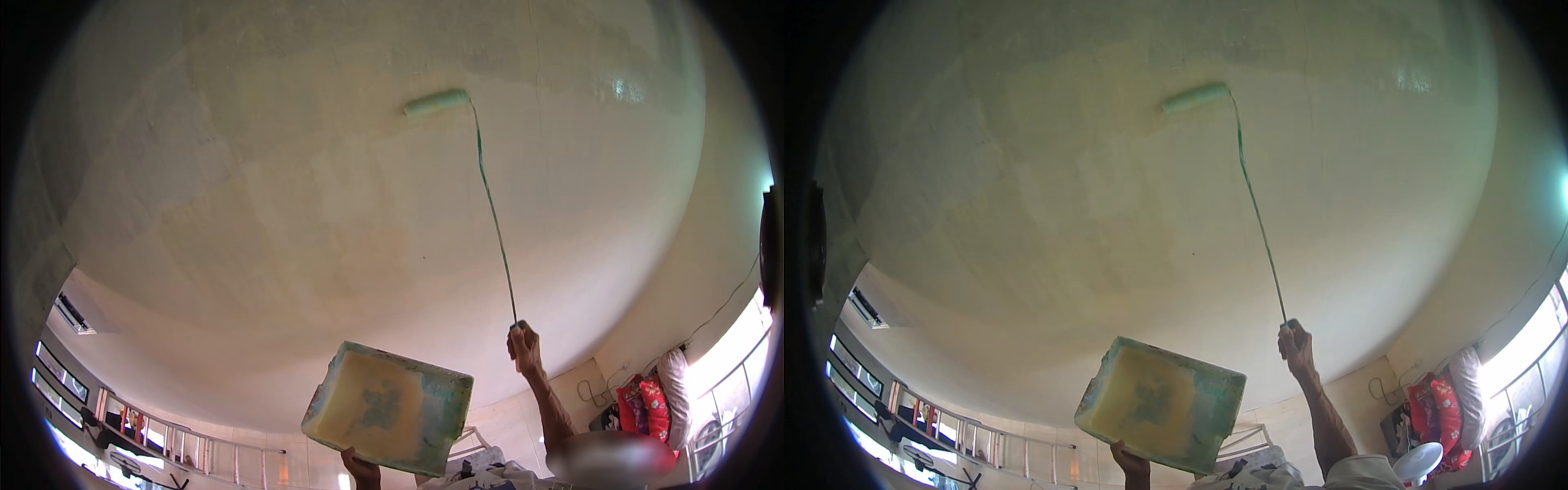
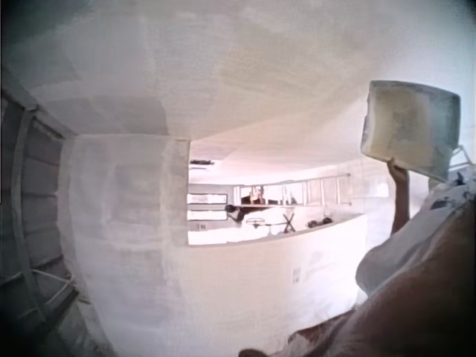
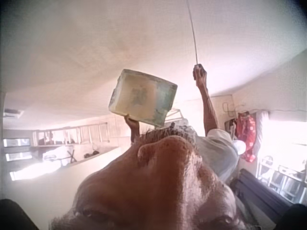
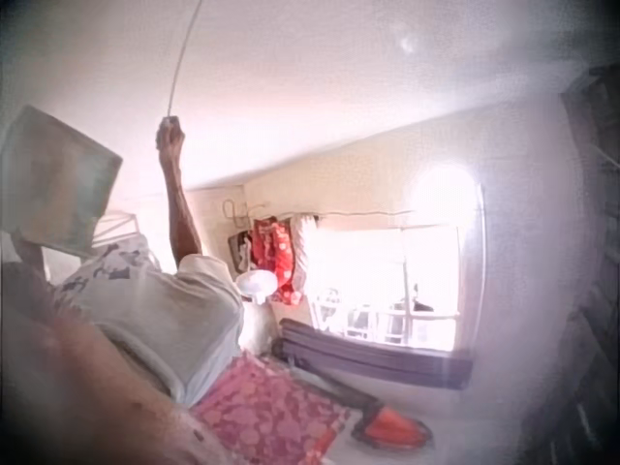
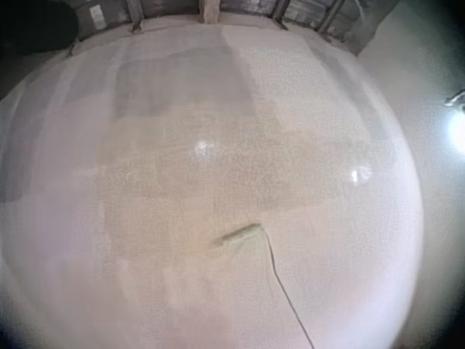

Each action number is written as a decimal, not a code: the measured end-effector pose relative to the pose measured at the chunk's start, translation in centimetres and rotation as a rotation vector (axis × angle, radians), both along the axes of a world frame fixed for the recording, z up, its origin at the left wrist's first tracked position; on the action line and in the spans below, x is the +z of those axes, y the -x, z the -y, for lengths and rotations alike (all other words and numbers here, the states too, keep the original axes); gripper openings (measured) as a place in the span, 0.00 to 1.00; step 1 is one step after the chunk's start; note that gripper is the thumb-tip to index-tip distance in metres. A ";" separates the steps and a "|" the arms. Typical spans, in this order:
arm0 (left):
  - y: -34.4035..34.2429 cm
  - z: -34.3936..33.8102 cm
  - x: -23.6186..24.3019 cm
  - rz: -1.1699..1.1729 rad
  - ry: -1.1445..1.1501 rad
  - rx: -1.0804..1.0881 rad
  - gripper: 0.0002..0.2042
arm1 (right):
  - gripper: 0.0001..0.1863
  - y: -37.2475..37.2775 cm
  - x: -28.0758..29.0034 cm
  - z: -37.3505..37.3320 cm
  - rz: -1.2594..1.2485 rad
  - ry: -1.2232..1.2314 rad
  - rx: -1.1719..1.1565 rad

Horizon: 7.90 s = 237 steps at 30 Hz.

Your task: The person paints a ceiling using a roller attached to an extension pole. They repeatedly dip the roller into a paint tray and apply paint in long vertical strokes across the ceiling surface.

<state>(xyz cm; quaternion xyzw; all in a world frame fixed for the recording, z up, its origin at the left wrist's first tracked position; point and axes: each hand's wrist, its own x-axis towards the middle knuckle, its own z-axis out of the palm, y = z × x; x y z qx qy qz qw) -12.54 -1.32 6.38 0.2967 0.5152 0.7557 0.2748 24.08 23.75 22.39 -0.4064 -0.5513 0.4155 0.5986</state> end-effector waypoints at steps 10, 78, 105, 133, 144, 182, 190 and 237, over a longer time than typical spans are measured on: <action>-2.3 -0.8 6.5 0.439 -0.118 -0.162 0.27 | 0.22 3.5 3.7 0.6 -0.062 0.052 0.104; -1.9 0.7 11.5 0.459 -0.174 -0.261 0.27 | 0.28 -5.7 -1.2 6.9 -0.082 -0.011 -0.226; -0.4 -0.4 10.2 0.438 -0.124 -0.301 0.29 | 0.28 -8.1 5.2 3.5 -0.030 -0.058 -0.227; 0.0 0.3 10.2 0.351 -0.150 -0.327 0.28 | 0.27 -5.1 6.6 4.2 -0.030 -0.026 -0.169; -0.3 0.2 10.4 0.424 -0.147 -0.325 0.29 | 0.25 -6.1 9.7 3.6 -0.070 -0.055 -0.168; -0.1 0.3 11.1 0.469 -0.136 -0.318 0.28 | 0.22 -8.8 6.9 3.6 -0.150 -0.027 -0.226; -1.0 0.2 13.2 0.492 -0.164 -0.336 0.30 | 0.25 -9.9 -0.7 6.1 -0.080 0.016 -0.305; -0.2 0.4 12.4 0.475 -0.125 -0.329 0.30 | 0.23 -12.5 7.0 3.6 -0.028 0.042 -0.487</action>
